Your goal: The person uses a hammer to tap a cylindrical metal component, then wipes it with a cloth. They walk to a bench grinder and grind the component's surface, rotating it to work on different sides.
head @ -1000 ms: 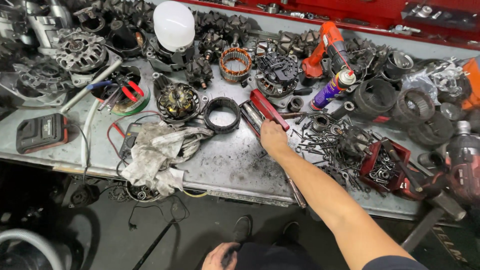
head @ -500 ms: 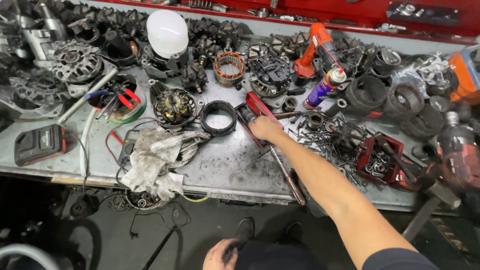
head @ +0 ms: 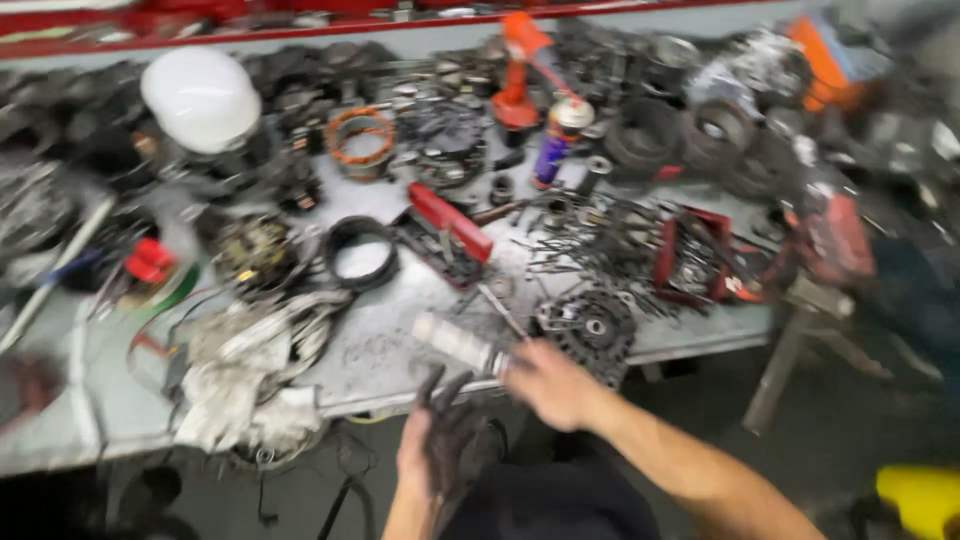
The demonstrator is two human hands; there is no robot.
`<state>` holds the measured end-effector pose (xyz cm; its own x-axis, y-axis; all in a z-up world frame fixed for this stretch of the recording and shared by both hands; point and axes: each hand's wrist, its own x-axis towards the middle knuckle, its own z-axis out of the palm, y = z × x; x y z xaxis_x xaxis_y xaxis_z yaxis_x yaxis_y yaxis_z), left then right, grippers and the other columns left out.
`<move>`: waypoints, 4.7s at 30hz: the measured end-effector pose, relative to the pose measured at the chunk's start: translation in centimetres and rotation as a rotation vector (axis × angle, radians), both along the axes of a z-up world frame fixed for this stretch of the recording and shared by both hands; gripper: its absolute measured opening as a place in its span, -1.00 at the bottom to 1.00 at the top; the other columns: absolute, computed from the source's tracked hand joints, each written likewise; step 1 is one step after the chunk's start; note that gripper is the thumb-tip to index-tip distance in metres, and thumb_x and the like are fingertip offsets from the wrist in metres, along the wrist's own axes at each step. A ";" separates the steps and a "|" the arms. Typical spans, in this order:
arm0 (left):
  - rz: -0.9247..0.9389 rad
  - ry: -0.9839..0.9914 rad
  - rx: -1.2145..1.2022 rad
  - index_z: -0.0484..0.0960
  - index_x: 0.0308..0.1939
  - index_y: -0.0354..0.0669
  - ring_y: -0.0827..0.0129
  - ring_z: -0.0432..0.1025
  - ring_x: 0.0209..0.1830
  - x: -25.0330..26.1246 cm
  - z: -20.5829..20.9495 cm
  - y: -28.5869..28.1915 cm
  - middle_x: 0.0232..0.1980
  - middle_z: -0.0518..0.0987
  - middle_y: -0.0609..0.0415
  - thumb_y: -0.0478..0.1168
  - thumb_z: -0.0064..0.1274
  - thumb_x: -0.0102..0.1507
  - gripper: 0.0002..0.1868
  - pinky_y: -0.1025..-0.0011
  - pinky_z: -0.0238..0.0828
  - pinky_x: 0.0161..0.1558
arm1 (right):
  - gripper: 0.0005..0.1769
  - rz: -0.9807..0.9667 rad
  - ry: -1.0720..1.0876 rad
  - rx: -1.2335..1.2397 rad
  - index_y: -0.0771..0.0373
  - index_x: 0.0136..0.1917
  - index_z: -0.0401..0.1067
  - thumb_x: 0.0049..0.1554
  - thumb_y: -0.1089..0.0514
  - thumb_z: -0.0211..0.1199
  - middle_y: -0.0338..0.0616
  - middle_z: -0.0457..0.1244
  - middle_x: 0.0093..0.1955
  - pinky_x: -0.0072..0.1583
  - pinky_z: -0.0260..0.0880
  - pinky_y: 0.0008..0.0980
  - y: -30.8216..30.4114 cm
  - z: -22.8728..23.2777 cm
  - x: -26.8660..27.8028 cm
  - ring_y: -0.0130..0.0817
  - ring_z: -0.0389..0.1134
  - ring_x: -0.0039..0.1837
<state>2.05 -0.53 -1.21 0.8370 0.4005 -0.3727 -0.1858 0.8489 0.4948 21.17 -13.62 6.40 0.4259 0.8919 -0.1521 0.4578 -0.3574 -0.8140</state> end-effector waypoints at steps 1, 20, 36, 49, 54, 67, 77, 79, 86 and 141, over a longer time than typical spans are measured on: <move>-0.042 0.003 -0.003 0.11 0.55 -0.07 -0.13 0.41 0.14 1.3 2.0 -0.1 0.47 0.35 -0.32 0.11 0.03 0.11 -0.04 0.02 0.36 0.02 | -0.69 -0.042 0.003 -0.003 0.28 -0.21 0.45 0.11 0.01 0.06 -0.04 0.36 -0.27 -0.11 0.32 -0.16 -2.0 -0.9 -1.2 -0.11 0.29 -0.23; -0.367 0.616 0.119 0.23 0.27 -0.32 -0.23 0.40 0.10 17.4 11.8 -8.2 0.17 0.36 -0.40 -0.04 0.24 0.14 -0.24 -0.27 0.43 0.06 | -0.51 -0.373 -0.130 -0.093 0.30 0.23 0.45 0.14 -0.04 0.25 0.19 0.38 0.08 0.22 0.37 -0.02 -15.5 -2.6 2.9 0.13 0.36 0.16; -0.572 0.629 1.329 0.69 -0.13 0.20 -0.04 0.55 0.11 25.8 7.5 -6.5 -0.09 0.68 -0.01 0.36 0.33 0.06 -0.49 0.14 0.49 0.16 | -0.72 -0.498 -0.002 -0.005 0.04 -0.10 0.59 -0.06 0.00 0.56 -0.16 0.47 -0.20 0.05 0.48 -0.18 -12.0 -9.6 11.0 -0.11 0.51 0.00; -0.733 0.336 1.406 0.62 0.03 -0.09 -0.21 0.48 0.22 25.1 9.0 -7.2 0.02 0.68 -0.23 0.18 0.34 0.08 -0.41 -0.01 0.38 0.33 | -0.74 -0.500 -0.077 0.154 0.19 -0.06 0.62 -0.03 0.09 0.54 -0.02 0.47 -0.13 0.07 0.51 -0.05 -13.8 -12.0 10.3 0.00 0.49 0.06; -0.850 0.157 1.520 0.59 0.15 -0.09 -0.21 0.48 0.22 24.8 8.4 -6.8 0.07 0.67 -0.18 0.11 0.33 0.09 -0.37 -0.06 0.30 0.37 | -0.80 -0.484 -0.087 0.224 0.11 -0.17 0.61 -0.09 0.27 0.54 -0.12 0.47 -0.21 0.00 0.51 -0.16 -14.2 -13.0 10.3 -0.09 0.52 -0.06; -0.724 -0.254 1.506 0.64 0.08 -0.12 -0.13 0.57 0.06 23.9 6.6 -6.8 -0.08 0.71 -0.10 -0.33 0.25 0.09 -0.55 -0.01 0.46 0.20 | -0.79 -0.529 -0.312 0.300 0.09 -0.36 0.45 -0.11 0.27 0.49 -0.22 0.35 -0.40 -0.16 0.45 -0.20 -13.9 -14.2 9.3 -0.12 0.45 -0.21; -0.443 -0.143 1.708 0.63 -0.10 0.05 0.08 0.62 -0.15 23.6 2.8 -7.0 -0.28 0.69 0.10 0.06 0.44 -0.03 -0.50 0.18 0.57 -0.02 | -0.40 -0.506 -0.173 0.459 0.26 0.27 0.40 -0.07 0.24 0.37 0.11 0.37 0.12 0.07 0.45 0.00 -14.0 -2.9 9.7 0.03 0.44 0.15; -0.406 -0.122 1.690 0.62 -0.20 0.09 0.09 0.62 -0.21 24.2 3.4 -6.8 -0.34 0.67 0.13 0.11 0.39 0.01 -0.59 0.19 0.58 -0.08 | -0.31 -0.472 -0.149 0.507 0.29 0.43 0.30 0.02 0.25 0.27 0.11 0.33 0.30 0.12 0.45 -0.03 -13.8 1.0 10.1 -0.02 0.41 0.25; -0.256 -0.550 1.627 0.41 -0.06 -0.27 -0.08 0.50 -0.21 25.7 -0.2 -6.9 -0.27 0.51 -0.17 0.45 -0.13 0.14 -0.21 0.12 0.52 -0.10 | -0.70 -0.101 -0.897 0.336 0.20 0.10 0.50 0.31 0.03 0.03 0.05 0.35 0.15 0.16 0.40 0.03 -9.5 7.2 8.3 0.14 0.36 0.29; -0.457 -0.608 1.314 0.48 -0.59 -0.16 0.32 0.22 -0.70 25.8 2.2 -9.3 -0.61 0.47 0.14 -0.29 0.22 -0.11 -0.82 0.45 0.24 -0.51 | -0.60 -0.628 0.331 -0.942 0.28 -0.22 0.66 0.22 -0.06 0.24 -0.13 0.30 -0.50 -0.39 0.15 -0.36 -18.0 12.2 5.9 -0.35 0.21 -0.48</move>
